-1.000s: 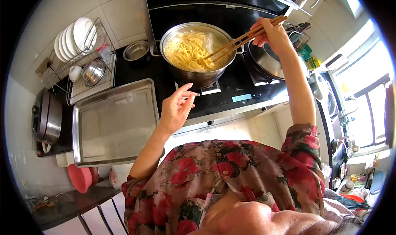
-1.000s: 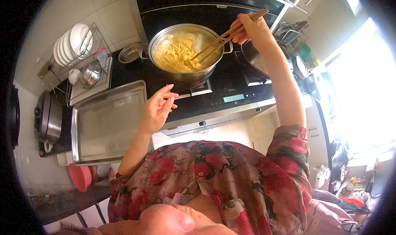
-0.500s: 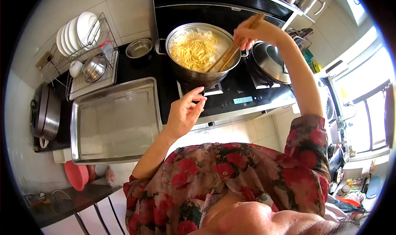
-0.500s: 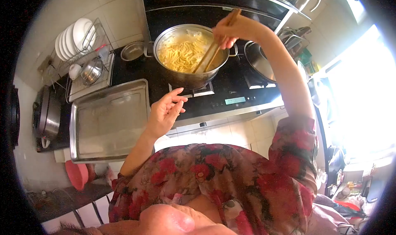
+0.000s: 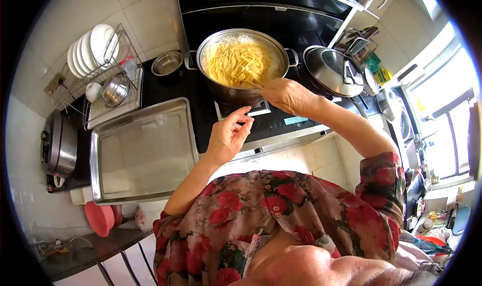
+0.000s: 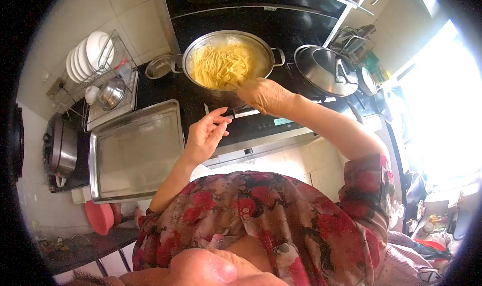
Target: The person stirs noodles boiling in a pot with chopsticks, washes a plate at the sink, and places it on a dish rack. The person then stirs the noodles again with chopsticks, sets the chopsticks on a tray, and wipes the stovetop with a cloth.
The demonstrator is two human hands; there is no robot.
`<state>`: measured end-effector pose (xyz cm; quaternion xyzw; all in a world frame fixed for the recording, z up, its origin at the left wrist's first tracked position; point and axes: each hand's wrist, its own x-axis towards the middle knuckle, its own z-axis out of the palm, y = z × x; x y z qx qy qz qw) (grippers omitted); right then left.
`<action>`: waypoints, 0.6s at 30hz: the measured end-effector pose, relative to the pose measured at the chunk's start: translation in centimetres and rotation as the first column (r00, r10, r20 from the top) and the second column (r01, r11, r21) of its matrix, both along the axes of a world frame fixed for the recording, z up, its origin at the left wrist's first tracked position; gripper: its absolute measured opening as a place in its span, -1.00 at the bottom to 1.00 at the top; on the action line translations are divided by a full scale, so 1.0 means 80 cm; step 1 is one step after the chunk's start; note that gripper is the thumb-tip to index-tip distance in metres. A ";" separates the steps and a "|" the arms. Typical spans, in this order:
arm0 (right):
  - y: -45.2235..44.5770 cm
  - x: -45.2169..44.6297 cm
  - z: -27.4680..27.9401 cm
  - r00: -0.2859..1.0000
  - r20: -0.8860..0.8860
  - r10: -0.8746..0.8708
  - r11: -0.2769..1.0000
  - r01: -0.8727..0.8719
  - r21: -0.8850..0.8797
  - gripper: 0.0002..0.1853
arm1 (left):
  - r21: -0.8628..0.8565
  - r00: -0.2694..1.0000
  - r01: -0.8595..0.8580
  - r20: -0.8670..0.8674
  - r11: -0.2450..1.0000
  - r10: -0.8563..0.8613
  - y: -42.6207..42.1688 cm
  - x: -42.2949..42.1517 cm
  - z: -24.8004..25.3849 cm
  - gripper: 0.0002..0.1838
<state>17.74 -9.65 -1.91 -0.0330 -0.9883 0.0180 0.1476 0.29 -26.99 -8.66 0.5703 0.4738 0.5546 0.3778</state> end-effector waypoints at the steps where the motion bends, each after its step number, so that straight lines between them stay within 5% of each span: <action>1: -0.001 0.004 -0.006 1.000 0.004 0.012 0.997 -0.012 0.079 -0.85 | -0.008 1.000 -0.006 -0.027 1.000 0.005 -0.001 0.001 0.002 -0.58; 7: -0.018 0.023 -0.023 0.997 -0.061 0.046 0.961 -0.028 0.277 -0.67 | -0.035 0.998 0.005 -0.057 0.999 -0.007 -0.003 0.009 -0.004 -0.60; 18: -0.026 0.067 -0.060 0.940 -0.333 0.070 0.982 -0.006 0.190 -0.53 | -0.052 0.991 0.018 -0.132 0.998 -0.025 0.012 0.031 -0.018 -0.60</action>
